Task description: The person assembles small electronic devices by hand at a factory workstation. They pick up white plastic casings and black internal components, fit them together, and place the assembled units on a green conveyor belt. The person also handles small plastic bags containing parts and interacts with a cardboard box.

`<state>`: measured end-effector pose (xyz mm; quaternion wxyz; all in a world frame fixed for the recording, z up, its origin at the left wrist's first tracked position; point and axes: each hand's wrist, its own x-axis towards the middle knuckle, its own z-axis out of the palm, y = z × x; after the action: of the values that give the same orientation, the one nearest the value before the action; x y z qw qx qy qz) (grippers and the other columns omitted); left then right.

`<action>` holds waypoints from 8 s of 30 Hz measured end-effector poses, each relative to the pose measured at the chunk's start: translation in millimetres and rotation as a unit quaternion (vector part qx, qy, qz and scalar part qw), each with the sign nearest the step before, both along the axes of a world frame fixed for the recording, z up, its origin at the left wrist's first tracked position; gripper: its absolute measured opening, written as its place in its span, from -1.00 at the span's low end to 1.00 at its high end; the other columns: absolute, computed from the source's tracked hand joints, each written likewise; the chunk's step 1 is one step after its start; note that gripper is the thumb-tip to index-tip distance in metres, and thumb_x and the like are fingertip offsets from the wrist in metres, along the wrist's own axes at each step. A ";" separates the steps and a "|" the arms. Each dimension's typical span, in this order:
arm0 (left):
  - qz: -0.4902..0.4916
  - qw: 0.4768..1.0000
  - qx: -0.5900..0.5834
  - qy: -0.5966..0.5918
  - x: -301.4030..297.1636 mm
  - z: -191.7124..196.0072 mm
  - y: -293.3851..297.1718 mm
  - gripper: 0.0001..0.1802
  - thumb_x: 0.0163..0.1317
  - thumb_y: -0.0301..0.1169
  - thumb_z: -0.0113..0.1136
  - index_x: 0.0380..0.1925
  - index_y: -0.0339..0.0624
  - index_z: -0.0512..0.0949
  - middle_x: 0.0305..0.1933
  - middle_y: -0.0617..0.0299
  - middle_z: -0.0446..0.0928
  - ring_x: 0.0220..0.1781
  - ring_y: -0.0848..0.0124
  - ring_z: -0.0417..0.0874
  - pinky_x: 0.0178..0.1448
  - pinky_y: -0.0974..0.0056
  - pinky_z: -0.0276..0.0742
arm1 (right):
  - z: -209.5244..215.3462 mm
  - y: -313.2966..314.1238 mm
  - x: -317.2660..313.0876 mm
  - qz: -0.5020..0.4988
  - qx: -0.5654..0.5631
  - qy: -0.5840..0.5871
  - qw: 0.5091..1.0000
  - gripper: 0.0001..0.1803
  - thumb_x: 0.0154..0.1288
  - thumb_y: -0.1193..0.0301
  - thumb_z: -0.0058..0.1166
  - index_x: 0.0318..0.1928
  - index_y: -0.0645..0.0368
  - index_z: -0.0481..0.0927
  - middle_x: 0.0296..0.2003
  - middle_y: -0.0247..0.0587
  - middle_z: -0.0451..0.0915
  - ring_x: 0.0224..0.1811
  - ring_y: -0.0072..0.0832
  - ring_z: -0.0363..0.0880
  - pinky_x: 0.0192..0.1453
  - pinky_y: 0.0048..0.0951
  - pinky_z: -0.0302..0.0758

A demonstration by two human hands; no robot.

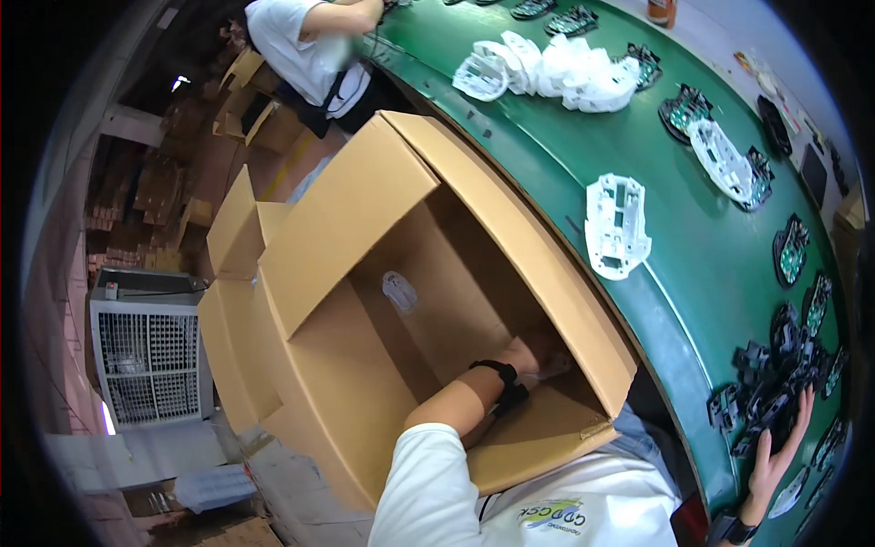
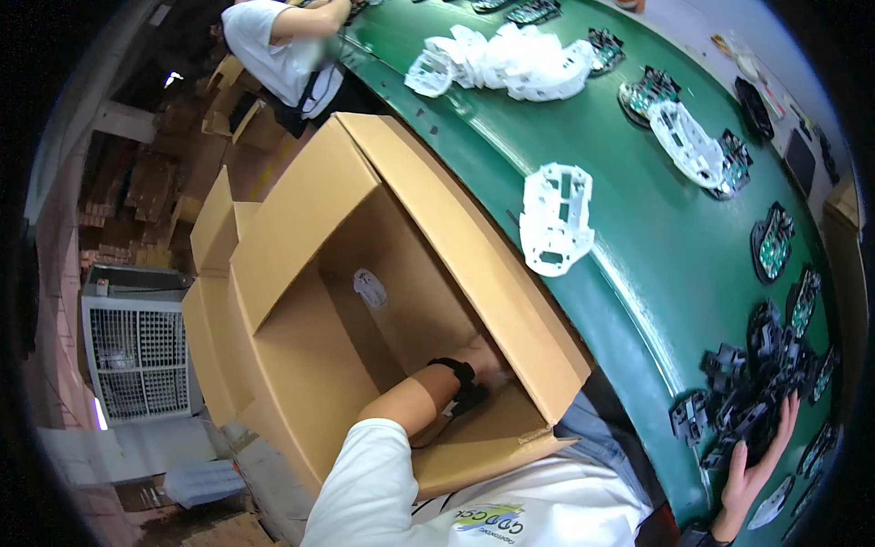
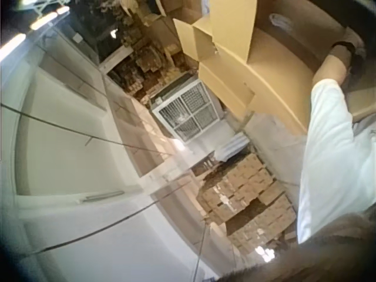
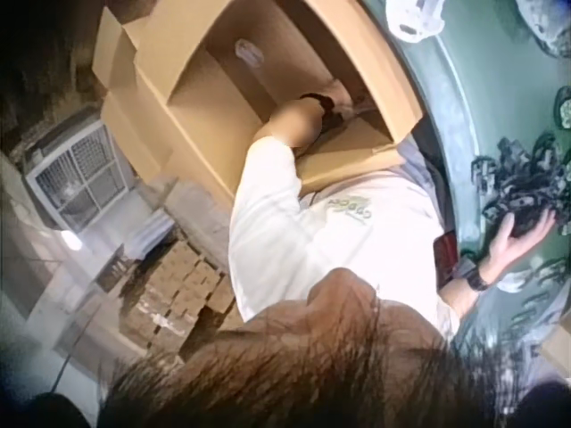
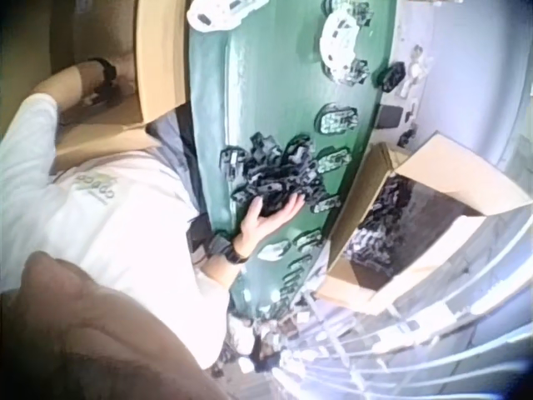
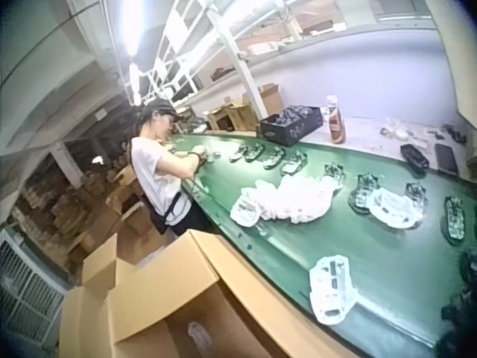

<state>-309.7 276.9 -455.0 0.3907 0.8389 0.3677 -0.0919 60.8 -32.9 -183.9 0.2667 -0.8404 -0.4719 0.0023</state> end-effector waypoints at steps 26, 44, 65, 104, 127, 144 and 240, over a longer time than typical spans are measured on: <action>0.146 0.969 -0.101 -0.170 -66.7 -110.6 -21.6 -0.63 0.10 -0.30 0.28 -0.16 -0.36 0.67 -0.21 -0.22 0.69 -0.18 0.05 0.75 -0.03 0.03 0.64 | -3.5 9.3 8.3 -0.003 0.047 0.040 0.998 -0.19 0.38 0.19 0.04 0.52 0.35 0.18 0.54 0.12 0.15 0.64 -0.08 0.00 0.67 -0.09 -0.17; 0.245 0.795 -0.512 0.216 -173.8 -18.4 -7.1 -0.26 0.05 -0.21 0.53 0.26 -0.18 0.55 0.15 0.14 0.66 0.14 0.27 0.65 0.28 0.19 0.51 | -4.9 0.6 11.1 -0.004 0.037 0.032 0.999 -0.19 0.42 0.14 0.00 0.52 0.34 0.17 0.56 0.10 0.12 0.64 -0.10 0.00 0.67 -0.10 -0.16; 0.585 0.808 0.003 0.067 -235.7 -31.3 159.1 -0.20 0.35 0.02 0.22 0.25 -0.60 0.46 0.22 -0.19 0.59 0.22 0.06 0.62 0.32 0.12 0.49 | 12.6 33.6 -24.1 -0.032 -0.040 -0.046 0.998 -0.09 0.23 0.01 0.12 0.49 0.26 0.27 0.55 0.17 0.11 0.62 0.06 0.02 0.65 0.00 -0.10; 0.430 0.781 -0.036 -0.451 99.9 353.9 326.0 -0.58 0.13 -0.43 0.46 -0.04 -0.46 0.64 -0.11 0.12 0.71 -0.19 0.31 0.73 -0.06 0.22 0.63 | 18.1 4.3 -15.3 -0.012 0.043 0.040 0.998 -0.14 0.00 0.14 0.27 0.36 0.19 0.41 0.49 0.39 0.09 0.52 0.34 0.09 0.54 0.41 -0.10; -0.429 0.799 0.302 -0.292 259.8 318.7 -106.1 0.18 -0.07 0.43 0.36 0.53 0.16 0.26 0.63 -0.26 -0.07 0.63 -0.31 -0.07 0.49 -0.52 -0.07 | 23.2 1.5 19.3 0.122 0.084 -0.017 0.989 -0.11 0.05 0.01 0.37 0.38 0.06 0.41 0.51 0.29 0.05 0.55 0.35 0.01 0.49 0.47 -0.01; -0.446 0.786 0.289 -0.317 251.8 312.4 -29.6 -0.20 -0.06 0.10 0.54 0.22 0.12 0.58 0.39 -0.22 0.35 0.45 -0.25 0.35 0.44 -0.10 0.43 | 28.3 19.9 -21.2 0.135 -0.049 -0.010 0.990 0.20 0.01 -0.42 0.27 0.55 -0.06 0.19 0.51 0.55 -0.15 0.54 0.51 -0.13 0.45 0.57 -0.03; -0.223 0.870 0.023 -0.439 260.1 289.8 -86.8 -0.38 0.09 -0.28 0.59 0.08 -0.35 0.54 -0.20 0.04 0.75 -0.28 0.38 0.80 -0.16 0.32 0.71 | 16.9 47.9 -8.9 0.016 0.154 0.405 0.901 -0.35 0.00 0.31 0.57 0.08 0.28 0.57 -0.22 -0.14 0.71 -0.21 -0.39 0.70 -0.06 -0.29 0.65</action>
<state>-49.5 190.1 -165.2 0.4619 0.8611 -0.0362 0.2095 51.9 15.0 -167.0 0.5606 -0.7077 -0.3315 0.2737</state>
